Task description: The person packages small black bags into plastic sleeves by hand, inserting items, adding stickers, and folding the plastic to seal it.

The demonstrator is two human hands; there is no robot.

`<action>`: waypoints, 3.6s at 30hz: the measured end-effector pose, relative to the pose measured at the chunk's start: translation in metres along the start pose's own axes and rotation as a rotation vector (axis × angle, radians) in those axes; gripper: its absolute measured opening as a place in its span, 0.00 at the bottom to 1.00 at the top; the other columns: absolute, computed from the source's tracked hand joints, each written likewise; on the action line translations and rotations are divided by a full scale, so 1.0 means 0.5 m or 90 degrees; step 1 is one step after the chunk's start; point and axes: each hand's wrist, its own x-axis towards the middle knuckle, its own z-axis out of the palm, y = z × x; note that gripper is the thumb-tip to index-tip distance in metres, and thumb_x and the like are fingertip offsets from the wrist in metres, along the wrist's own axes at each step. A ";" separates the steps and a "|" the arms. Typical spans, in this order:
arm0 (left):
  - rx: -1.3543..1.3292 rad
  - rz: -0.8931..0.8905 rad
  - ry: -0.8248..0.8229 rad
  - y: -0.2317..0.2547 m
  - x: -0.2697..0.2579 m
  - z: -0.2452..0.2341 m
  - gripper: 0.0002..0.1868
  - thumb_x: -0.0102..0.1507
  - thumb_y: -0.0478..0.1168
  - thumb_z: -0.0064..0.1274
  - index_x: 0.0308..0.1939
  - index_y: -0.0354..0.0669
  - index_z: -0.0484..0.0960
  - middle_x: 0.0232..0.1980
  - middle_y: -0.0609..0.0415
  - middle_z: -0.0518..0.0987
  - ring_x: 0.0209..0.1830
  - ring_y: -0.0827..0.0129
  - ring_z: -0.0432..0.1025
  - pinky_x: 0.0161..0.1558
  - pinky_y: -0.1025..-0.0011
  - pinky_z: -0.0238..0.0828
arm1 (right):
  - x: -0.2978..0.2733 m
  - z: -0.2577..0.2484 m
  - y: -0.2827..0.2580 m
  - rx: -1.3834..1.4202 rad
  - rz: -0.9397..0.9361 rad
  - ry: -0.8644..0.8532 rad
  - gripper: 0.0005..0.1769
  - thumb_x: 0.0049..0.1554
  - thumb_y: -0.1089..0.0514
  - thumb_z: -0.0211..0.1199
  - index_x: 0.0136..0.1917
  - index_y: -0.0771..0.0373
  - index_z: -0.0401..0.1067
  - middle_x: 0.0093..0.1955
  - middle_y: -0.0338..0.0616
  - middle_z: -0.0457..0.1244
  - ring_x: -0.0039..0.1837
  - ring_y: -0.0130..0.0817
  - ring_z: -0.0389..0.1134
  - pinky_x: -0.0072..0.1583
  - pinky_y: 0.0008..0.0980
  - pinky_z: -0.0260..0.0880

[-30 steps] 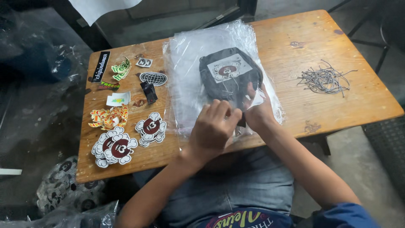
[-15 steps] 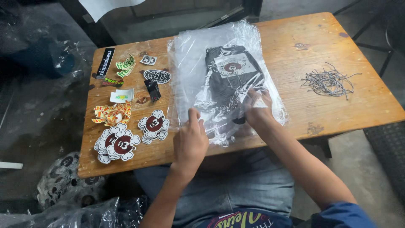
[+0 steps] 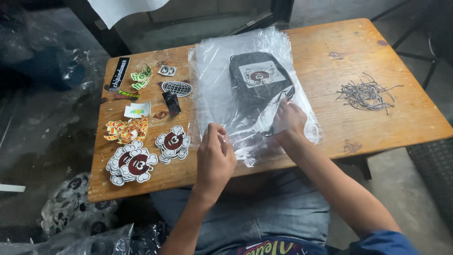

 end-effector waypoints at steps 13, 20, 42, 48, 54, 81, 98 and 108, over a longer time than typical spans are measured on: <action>0.121 -0.035 -0.044 -0.010 -0.012 -0.020 0.06 0.68 0.31 0.43 0.48 0.43 0.67 0.41 0.41 0.78 0.38 0.47 0.81 0.31 0.56 0.83 | -0.355 -0.023 -0.135 -0.152 -0.064 -0.240 0.40 0.68 0.52 0.52 0.83 0.67 0.37 0.83 0.60 0.45 0.84 0.53 0.47 0.82 0.47 0.51; 0.181 -0.042 -0.111 -0.064 -0.031 -0.016 0.03 0.70 0.35 0.42 0.46 0.48 0.65 0.44 0.48 0.75 0.35 0.48 0.77 0.28 0.54 0.77 | -0.384 -0.167 -0.147 -0.366 -0.074 -0.279 0.37 0.57 0.67 0.60 0.77 0.64 0.53 0.73 0.53 0.55 0.56 0.46 0.69 0.48 0.40 0.79; 0.183 0.089 0.011 -0.091 -0.116 -0.030 0.16 0.61 0.49 0.61 0.41 0.45 0.73 0.40 0.50 0.68 0.43 0.53 0.66 0.46 0.57 0.64 | -0.455 -0.075 -0.298 -1.396 -0.383 -0.210 0.15 0.59 0.28 0.54 0.48 0.32 0.75 0.30 0.31 0.71 0.45 0.41 0.74 0.50 0.38 0.71; 0.013 0.221 0.117 -0.028 -0.125 -0.065 0.07 0.67 0.39 0.50 0.38 0.40 0.73 0.36 0.50 0.73 0.36 0.54 0.67 0.42 0.58 0.61 | -0.382 0.161 -0.096 -1.041 -0.843 -0.766 0.10 0.62 0.49 0.60 0.52 0.55 0.75 0.43 0.42 0.69 0.48 0.49 0.69 0.41 0.50 0.69; -0.063 0.288 0.133 -0.002 -0.122 -0.076 0.04 0.67 0.34 0.48 0.37 0.39 0.72 0.35 0.50 0.71 0.33 0.57 0.65 0.45 0.62 0.61 | -0.280 0.344 0.143 -0.938 -1.060 -0.906 0.18 0.62 0.65 0.55 0.65 0.66 0.70 0.65 0.50 0.66 0.61 0.51 0.62 0.59 0.48 0.67; 0.284 0.270 -0.201 -0.064 -0.029 -0.010 0.29 0.58 0.44 0.62 0.60 0.51 0.66 0.55 0.51 0.59 0.55 0.47 0.59 0.49 0.54 0.63 | -0.380 0.088 -0.264 -0.717 -0.782 -0.612 0.14 0.57 0.74 0.66 0.52 0.59 0.82 0.46 0.47 0.69 0.44 0.45 0.72 0.47 0.41 0.75; 0.149 0.344 0.017 0.047 0.096 0.031 0.03 0.63 0.31 0.52 0.40 0.41 0.78 0.31 0.54 0.71 0.31 0.56 0.74 0.31 0.63 0.72 | -0.388 -0.109 -0.173 -0.663 -0.963 -0.526 0.09 0.56 0.66 0.62 0.45 0.57 0.81 0.46 0.43 0.72 0.40 0.39 0.73 0.40 0.35 0.73; 0.169 0.391 0.048 0.091 0.100 0.015 0.02 0.63 0.30 0.52 0.39 0.39 0.78 0.30 0.56 0.69 0.27 0.61 0.73 0.28 0.66 0.72 | -0.325 -0.009 -0.130 -1.112 -0.820 -0.459 0.44 0.48 0.66 0.63 0.75 0.82 0.56 0.65 0.80 0.62 0.60 0.64 0.72 0.50 0.52 0.77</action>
